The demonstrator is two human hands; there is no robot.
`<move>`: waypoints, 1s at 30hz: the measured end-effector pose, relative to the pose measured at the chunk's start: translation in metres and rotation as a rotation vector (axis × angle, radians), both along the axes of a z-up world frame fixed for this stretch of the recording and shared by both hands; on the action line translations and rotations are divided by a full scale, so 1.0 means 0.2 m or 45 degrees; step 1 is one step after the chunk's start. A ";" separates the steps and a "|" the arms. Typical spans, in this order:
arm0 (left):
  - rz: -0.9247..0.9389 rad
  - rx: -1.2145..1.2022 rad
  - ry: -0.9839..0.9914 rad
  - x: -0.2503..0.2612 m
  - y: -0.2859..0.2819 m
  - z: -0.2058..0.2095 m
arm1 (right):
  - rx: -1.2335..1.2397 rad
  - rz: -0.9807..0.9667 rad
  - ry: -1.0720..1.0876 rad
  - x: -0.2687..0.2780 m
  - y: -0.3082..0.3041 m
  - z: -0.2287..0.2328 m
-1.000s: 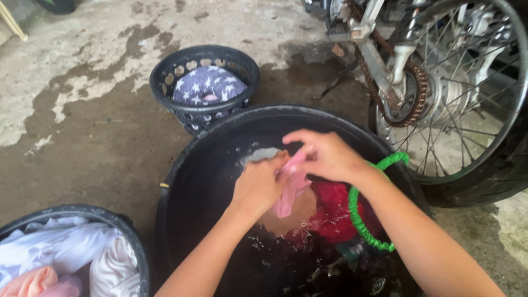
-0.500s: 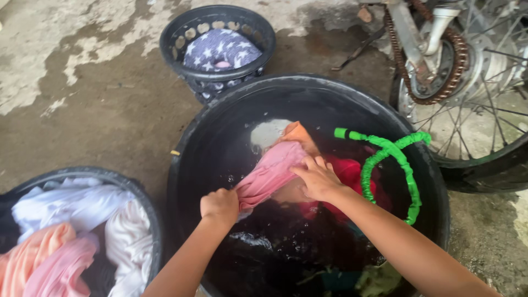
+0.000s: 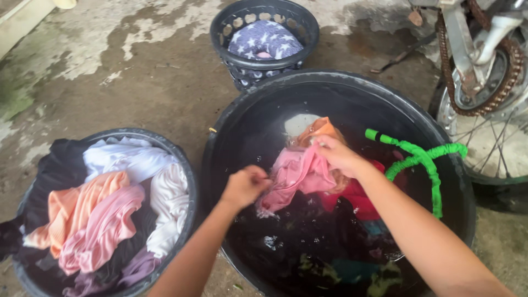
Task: The person washes various clothes by hand in a basin of water, wringing each item out and placing it into a separate basket.
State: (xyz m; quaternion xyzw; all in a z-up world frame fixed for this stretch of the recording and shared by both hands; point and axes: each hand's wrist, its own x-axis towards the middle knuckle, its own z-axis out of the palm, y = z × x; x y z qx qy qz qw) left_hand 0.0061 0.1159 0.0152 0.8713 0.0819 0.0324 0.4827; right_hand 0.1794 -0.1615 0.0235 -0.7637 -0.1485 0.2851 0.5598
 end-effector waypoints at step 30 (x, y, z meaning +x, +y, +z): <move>-0.007 1.041 0.563 -0.22 -0.11 0.02 | -1.347 0.656 -0.520 -0.38 0.30 -0.01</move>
